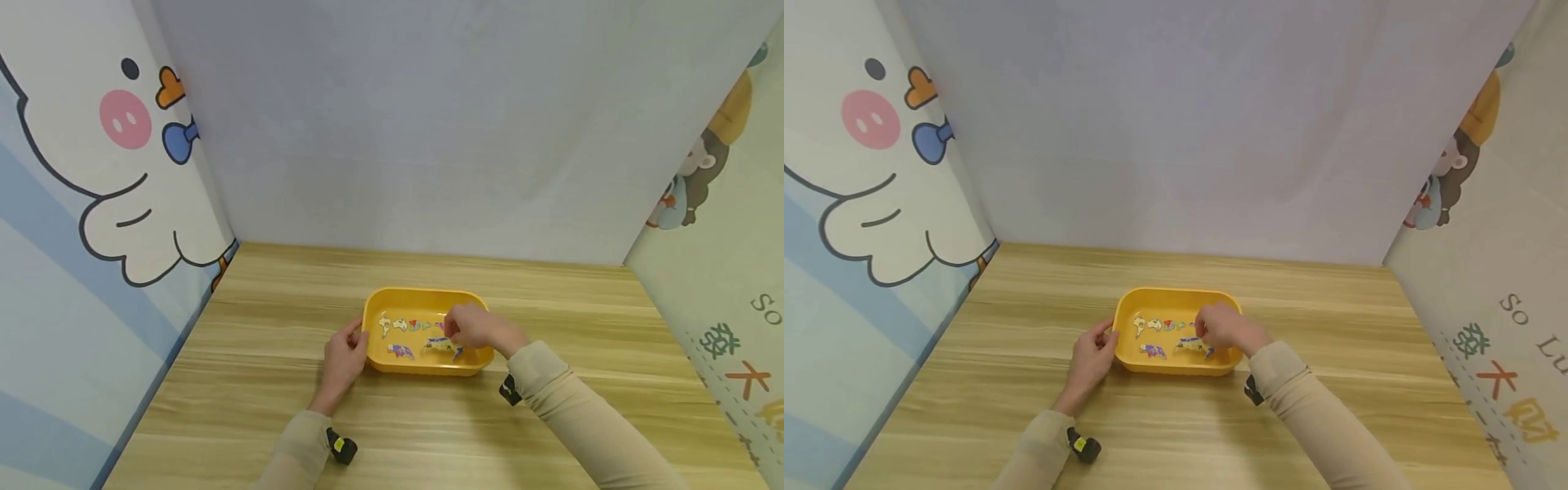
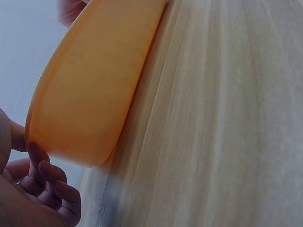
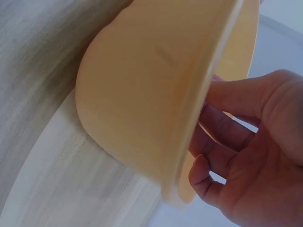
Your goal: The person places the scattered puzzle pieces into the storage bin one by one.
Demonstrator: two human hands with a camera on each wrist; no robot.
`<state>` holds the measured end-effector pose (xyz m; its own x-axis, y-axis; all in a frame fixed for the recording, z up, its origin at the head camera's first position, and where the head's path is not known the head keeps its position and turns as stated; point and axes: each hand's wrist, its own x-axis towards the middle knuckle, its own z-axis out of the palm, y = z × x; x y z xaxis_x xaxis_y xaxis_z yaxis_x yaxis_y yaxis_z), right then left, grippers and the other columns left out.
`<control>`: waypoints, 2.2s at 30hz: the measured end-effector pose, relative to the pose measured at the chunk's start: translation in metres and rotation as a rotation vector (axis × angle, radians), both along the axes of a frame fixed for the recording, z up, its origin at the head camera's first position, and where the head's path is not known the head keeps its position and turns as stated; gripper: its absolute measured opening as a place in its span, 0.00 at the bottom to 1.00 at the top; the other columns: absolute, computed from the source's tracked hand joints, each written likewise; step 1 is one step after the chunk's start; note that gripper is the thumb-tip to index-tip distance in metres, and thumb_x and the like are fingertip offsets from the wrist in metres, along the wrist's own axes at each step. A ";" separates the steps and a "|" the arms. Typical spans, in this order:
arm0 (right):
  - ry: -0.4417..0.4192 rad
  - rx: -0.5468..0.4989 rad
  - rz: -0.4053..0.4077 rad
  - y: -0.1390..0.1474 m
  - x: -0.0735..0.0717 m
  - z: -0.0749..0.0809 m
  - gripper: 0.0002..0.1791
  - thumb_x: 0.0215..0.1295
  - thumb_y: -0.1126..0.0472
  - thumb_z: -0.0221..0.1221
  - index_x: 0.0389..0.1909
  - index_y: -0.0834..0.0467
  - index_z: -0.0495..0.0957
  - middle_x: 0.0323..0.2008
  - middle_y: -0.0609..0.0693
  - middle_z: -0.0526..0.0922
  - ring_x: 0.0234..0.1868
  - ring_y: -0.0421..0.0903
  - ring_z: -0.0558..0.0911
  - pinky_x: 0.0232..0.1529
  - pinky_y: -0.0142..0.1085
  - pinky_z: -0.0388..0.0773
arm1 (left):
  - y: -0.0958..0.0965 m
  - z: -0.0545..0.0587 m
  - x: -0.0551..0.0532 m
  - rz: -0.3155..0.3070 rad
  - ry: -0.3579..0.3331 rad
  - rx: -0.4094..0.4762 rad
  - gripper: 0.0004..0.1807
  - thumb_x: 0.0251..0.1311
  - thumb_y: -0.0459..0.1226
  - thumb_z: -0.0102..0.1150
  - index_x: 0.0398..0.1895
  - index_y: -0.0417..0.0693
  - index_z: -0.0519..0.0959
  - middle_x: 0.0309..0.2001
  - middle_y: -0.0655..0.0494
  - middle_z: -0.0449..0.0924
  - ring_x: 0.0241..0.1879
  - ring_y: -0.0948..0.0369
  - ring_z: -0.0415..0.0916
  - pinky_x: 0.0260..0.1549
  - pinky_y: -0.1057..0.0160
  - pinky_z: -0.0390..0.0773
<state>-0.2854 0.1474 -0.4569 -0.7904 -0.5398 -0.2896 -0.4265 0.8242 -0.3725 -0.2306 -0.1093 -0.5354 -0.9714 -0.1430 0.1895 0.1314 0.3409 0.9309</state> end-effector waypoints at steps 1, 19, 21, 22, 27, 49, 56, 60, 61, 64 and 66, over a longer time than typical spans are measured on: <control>0.001 0.006 0.003 -0.001 0.000 0.000 0.06 0.60 0.71 0.61 0.30 0.57 0.81 0.30 0.45 0.78 0.33 0.44 0.76 0.37 0.39 0.75 | 0.000 0.000 0.000 -0.003 0.008 0.001 0.19 0.62 0.31 0.54 0.55 0.29 0.75 0.20 0.56 0.71 0.16 0.64 0.65 0.13 0.69 0.65; 0.061 0.053 -0.083 -0.006 0.006 -0.018 0.08 0.52 0.68 0.66 0.22 0.57 0.76 0.20 0.46 0.74 0.22 0.43 0.72 0.25 0.35 0.70 | -0.001 0.002 0.000 -0.015 -0.056 0.011 0.19 0.64 0.32 0.55 0.57 0.34 0.75 0.21 0.55 0.71 0.17 0.63 0.66 0.14 0.70 0.66; 0.062 0.052 -0.091 -0.006 0.005 -0.021 0.09 0.52 0.67 0.67 0.22 0.57 0.75 0.20 0.46 0.74 0.22 0.43 0.72 0.25 0.36 0.70 | -0.001 0.003 0.000 -0.015 -0.059 0.013 0.19 0.64 0.32 0.55 0.57 0.34 0.75 0.21 0.54 0.71 0.18 0.63 0.66 0.14 0.70 0.66; 0.066 0.054 -0.093 -0.006 0.005 -0.021 0.10 0.52 0.66 0.68 0.22 0.56 0.75 0.20 0.46 0.74 0.22 0.44 0.72 0.25 0.36 0.70 | -0.001 0.003 0.000 -0.015 -0.062 0.015 0.19 0.64 0.32 0.55 0.57 0.34 0.75 0.21 0.55 0.71 0.18 0.63 0.66 0.14 0.70 0.66; 0.089 0.070 -0.089 -0.007 0.006 -0.025 0.12 0.51 0.64 0.70 0.22 0.55 0.74 0.20 0.46 0.73 0.24 0.44 0.71 0.27 0.36 0.69 | 0.000 0.004 0.000 -0.012 -0.063 0.012 0.19 0.64 0.32 0.55 0.57 0.35 0.76 0.21 0.55 0.71 0.18 0.64 0.65 0.14 0.70 0.66; 0.164 0.092 -0.019 -0.009 0.007 -0.031 0.21 0.51 0.66 0.69 0.13 0.55 0.65 0.14 0.43 0.55 0.18 0.41 0.57 0.23 0.35 0.55 | -0.002 0.003 0.001 -0.014 -0.055 0.009 0.19 0.64 0.32 0.55 0.57 0.34 0.75 0.21 0.55 0.71 0.18 0.63 0.66 0.14 0.69 0.66; 0.232 0.085 -0.065 -0.007 0.007 -0.033 0.06 0.53 0.61 0.67 0.32 0.56 0.81 0.32 0.47 0.79 0.32 0.45 0.75 0.31 0.38 0.72 | -0.005 0.002 -0.004 -0.018 -0.053 -0.002 0.19 0.64 0.32 0.56 0.56 0.33 0.75 0.21 0.55 0.70 0.18 0.63 0.65 0.15 0.69 0.65; 0.373 0.046 -0.066 -0.003 0.004 -0.034 0.14 0.54 0.56 0.68 0.41 0.59 0.83 0.40 0.52 0.81 0.43 0.51 0.77 0.42 0.44 0.76 | -0.010 0.001 -0.010 -0.023 -0.063 -0.025 0.20 0.64 0.34 0.57 0.57 0.33 0.75 0.22 0.55 0.71 0.19 0.62 0.65 0.15 0.69 0.66; 0.410 0.027 -0.069 -0.002 0.003 -0.034 0.16 0.54 0.56 0.68 0.41 0.59 0.83 0.40 0.53 0.81 0.43 0.53 0.77 0.43 0.46 0.76 | -0.011 0.000 -0.012 -0.024 -0.073 -0.022 0.20 0.64 0.34 0.58 0.58 0.34 0.75 0.23 0.55 0.71 0.19 0.62 0.66 0.16 0.69 0.67; 0.530 -0.038 -0.075 0.003 0.001 -0.035 0.17 0.55 0.55 0.69 0.42 0.62 0.82 0.38 0.55 0.80 0.41 0.54 0.76 0.43 0.46 0.75 | -0.014 -0.002 -0.015 -0.024 -0.081 -0.027 0.21 0.64 0.36 0.58 0.58 0.36 0.75 0.23 0.54 0.72 0.19 0.62 0.65 0.16 0.68 0.66; 0.589 -0.093 -0.090 0.007 -0.001 -0.035 0.17 0.57 0.56 0.68 0.42 0.63 0.81 0.36 0.55 0.80 0.39 0.54 0.76 0.41 0.45 0.74 | -0.017 -0.004 -0.016 -0.018 -0.088 -0.033 0.21 0.64 0.37 0.58 0.58 0.37 0.75 0.22 0.55 0.71 0.19 0.62 0.65 0.16 0.68 0.66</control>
<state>-0.2865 0.1540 -0.4914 -0.8471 -0.4655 0.2564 -0.5131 0.8419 -0.1670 -0.2469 -0.1260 -0.5393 -0.9869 -0.1203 0.1072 0.0557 0.3695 0.9276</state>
